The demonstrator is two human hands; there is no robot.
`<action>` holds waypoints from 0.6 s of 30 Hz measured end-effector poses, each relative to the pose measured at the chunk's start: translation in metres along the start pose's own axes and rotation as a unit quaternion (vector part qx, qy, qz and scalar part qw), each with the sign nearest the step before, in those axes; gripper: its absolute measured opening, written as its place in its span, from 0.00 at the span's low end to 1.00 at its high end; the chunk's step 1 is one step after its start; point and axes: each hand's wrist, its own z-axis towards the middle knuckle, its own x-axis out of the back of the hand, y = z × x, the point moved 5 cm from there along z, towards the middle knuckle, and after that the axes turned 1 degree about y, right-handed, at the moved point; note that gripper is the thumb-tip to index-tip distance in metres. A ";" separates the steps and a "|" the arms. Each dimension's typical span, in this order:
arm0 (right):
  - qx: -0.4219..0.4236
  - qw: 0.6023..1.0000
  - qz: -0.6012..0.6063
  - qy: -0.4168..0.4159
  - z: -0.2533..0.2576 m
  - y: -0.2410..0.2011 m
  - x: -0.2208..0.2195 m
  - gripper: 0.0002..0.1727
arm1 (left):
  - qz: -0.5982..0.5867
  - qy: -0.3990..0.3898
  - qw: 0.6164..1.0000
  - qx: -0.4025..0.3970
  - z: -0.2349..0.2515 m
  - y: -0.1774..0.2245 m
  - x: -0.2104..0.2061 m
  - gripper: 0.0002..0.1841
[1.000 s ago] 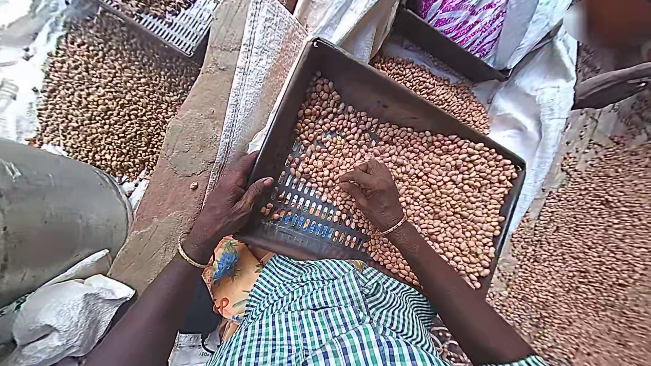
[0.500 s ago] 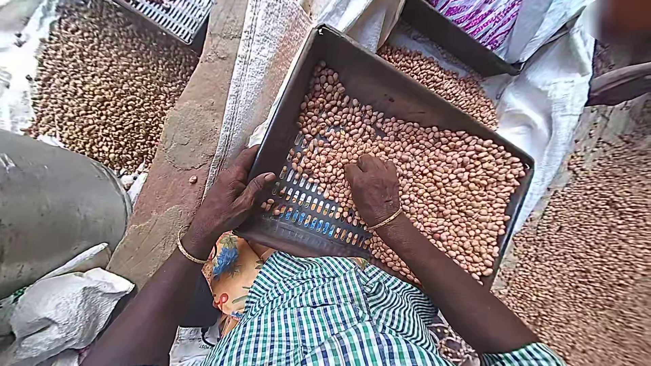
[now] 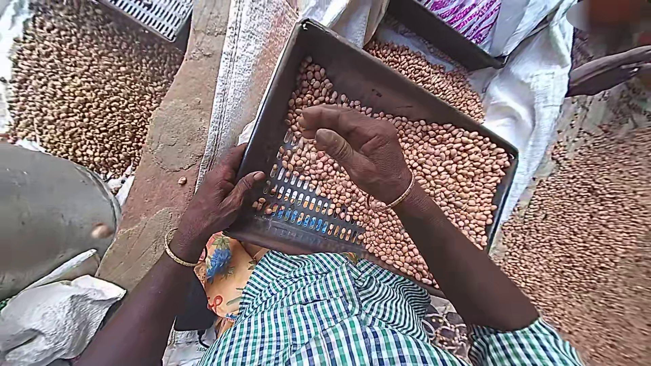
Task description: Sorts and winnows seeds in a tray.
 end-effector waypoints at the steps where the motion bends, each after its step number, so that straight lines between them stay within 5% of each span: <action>1: 0.022 0.994 -0.096 0.042 -0.009 0.014 0.010 0.15 | -0.003 0.003 1.000 -0.003 0.001 0.000 0.000 0.23; 3: 0.042 0.969 -0.242 -0.002 -0.043 0.041 0.018 0.15 | 0.003 0.007 1.000 -0.008 0.001 -0.001 0.000 0.23; 6: -0.010 0.907 -0.360 -0.220 -0.113 0.066 0.020 0.28 | 0.041 -0.003 0.999 -0.013 0.002 -0.002 -0.001 0.24; 10: -0.130 0.869 -0.308 -0.365 -0.172 0.028 0.046 0.22 | 0.036 0.002 0.999 -0.003 0.000 0.001 0.002 0.24; 12: -0.137 0.902 -0.278 -0.301 -0.169 0.011 0.063 0.17 | 0.027 0.002 1.000 0.001 0.000 0.000 0.000 0.24; 14: -0.090 0.940 -0.304 -0.125 -0.146 0.011 0.069 0.13 | 0.023 0.000 1.000 0.007 0.000 0.000 -0.001 0.25; 16: -0.081 0.940 -0.330 -0.003 -0.120 0.028 0.059 0.09 | 0.022 0.003 1.000 0.007 0.000 0.001 -0.001 0.25; 18: -0.067 0.922 -0.380 0.029 -0.102 0.049 0.039 0.07 | 0.019 0.005 1.000 0.007 -0.001 0.002 0.001 0.24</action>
